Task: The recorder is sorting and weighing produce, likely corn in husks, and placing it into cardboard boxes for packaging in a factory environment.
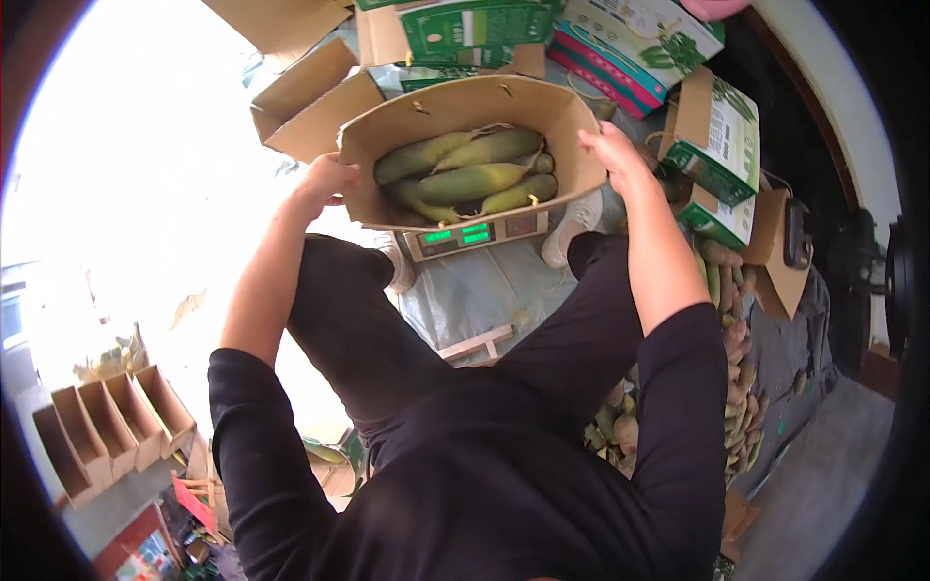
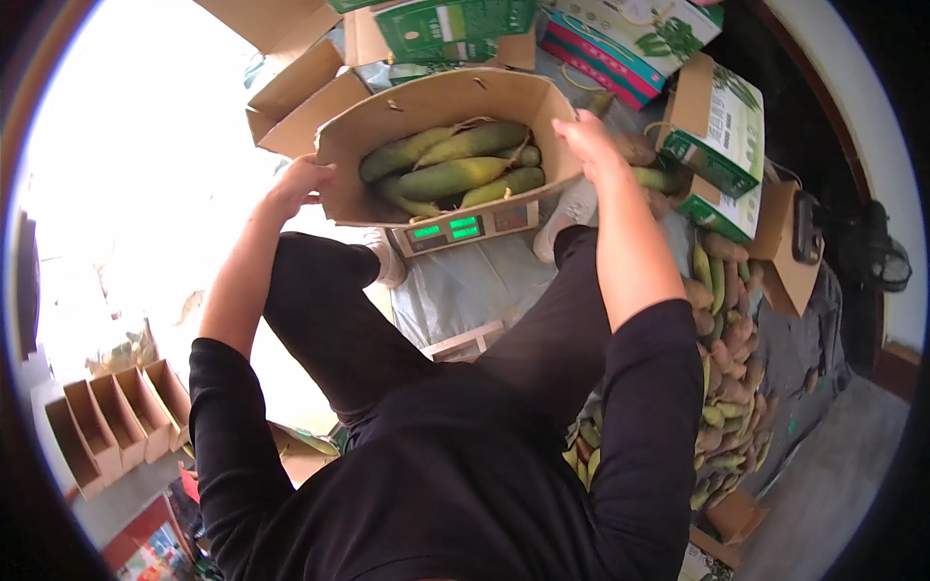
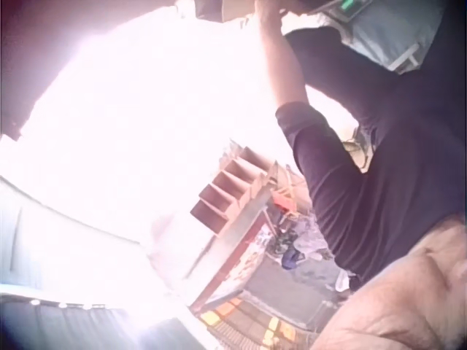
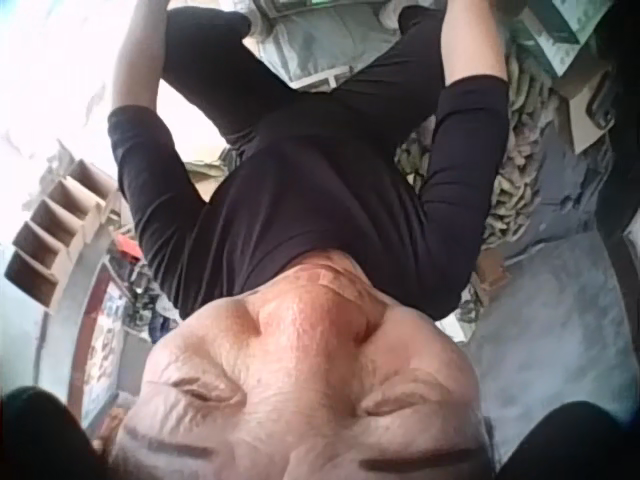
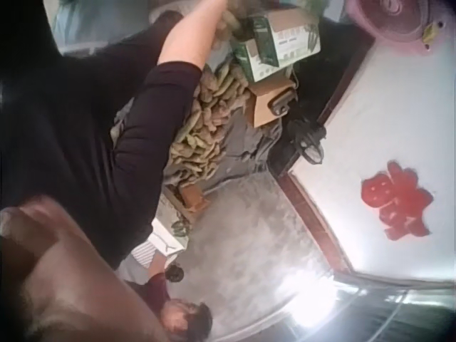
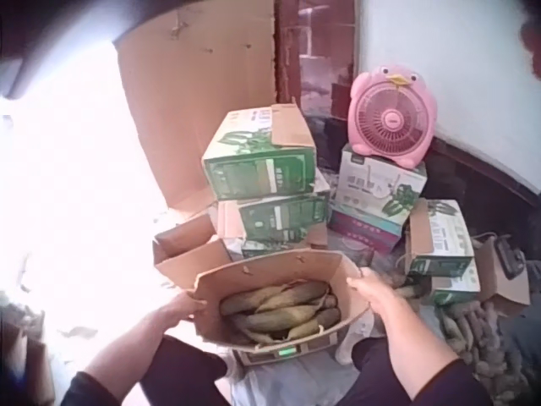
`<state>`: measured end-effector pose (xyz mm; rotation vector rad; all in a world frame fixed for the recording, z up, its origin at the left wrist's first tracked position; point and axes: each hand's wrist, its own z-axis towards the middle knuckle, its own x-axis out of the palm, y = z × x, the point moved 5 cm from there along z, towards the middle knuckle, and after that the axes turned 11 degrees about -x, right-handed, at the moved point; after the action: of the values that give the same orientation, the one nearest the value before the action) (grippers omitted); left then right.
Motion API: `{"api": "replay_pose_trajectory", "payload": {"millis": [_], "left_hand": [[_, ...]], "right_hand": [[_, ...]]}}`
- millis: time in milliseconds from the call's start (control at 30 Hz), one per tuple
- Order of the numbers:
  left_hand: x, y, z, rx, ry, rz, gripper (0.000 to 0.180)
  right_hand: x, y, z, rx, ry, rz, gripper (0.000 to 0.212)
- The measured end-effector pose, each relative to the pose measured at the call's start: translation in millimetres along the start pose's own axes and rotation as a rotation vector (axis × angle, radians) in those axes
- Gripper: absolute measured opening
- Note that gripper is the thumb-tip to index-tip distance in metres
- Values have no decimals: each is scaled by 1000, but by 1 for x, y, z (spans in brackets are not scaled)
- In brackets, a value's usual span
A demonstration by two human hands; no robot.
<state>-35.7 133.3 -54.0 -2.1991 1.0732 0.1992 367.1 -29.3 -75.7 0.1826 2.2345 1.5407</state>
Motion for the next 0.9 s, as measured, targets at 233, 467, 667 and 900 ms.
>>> {"api": "replay_pose_trajectory", "payload": {"millis": [233,467,667,900], "left_hand": [[3,-21,-4,2,-60,16,25],[-4,-21,-2,-50,-24,11,25],[-24,-6,7,-48,-38,-99,25],[-79,49,4,-31,-121,-384,27]], "right_hand": [[-16,16,-26,136,-78,206,17],[-13,12,-17,140,-71,170,18],[-2,14,-6,131,-44,164,30],[57,53,-4,50,80,297,47]]}}
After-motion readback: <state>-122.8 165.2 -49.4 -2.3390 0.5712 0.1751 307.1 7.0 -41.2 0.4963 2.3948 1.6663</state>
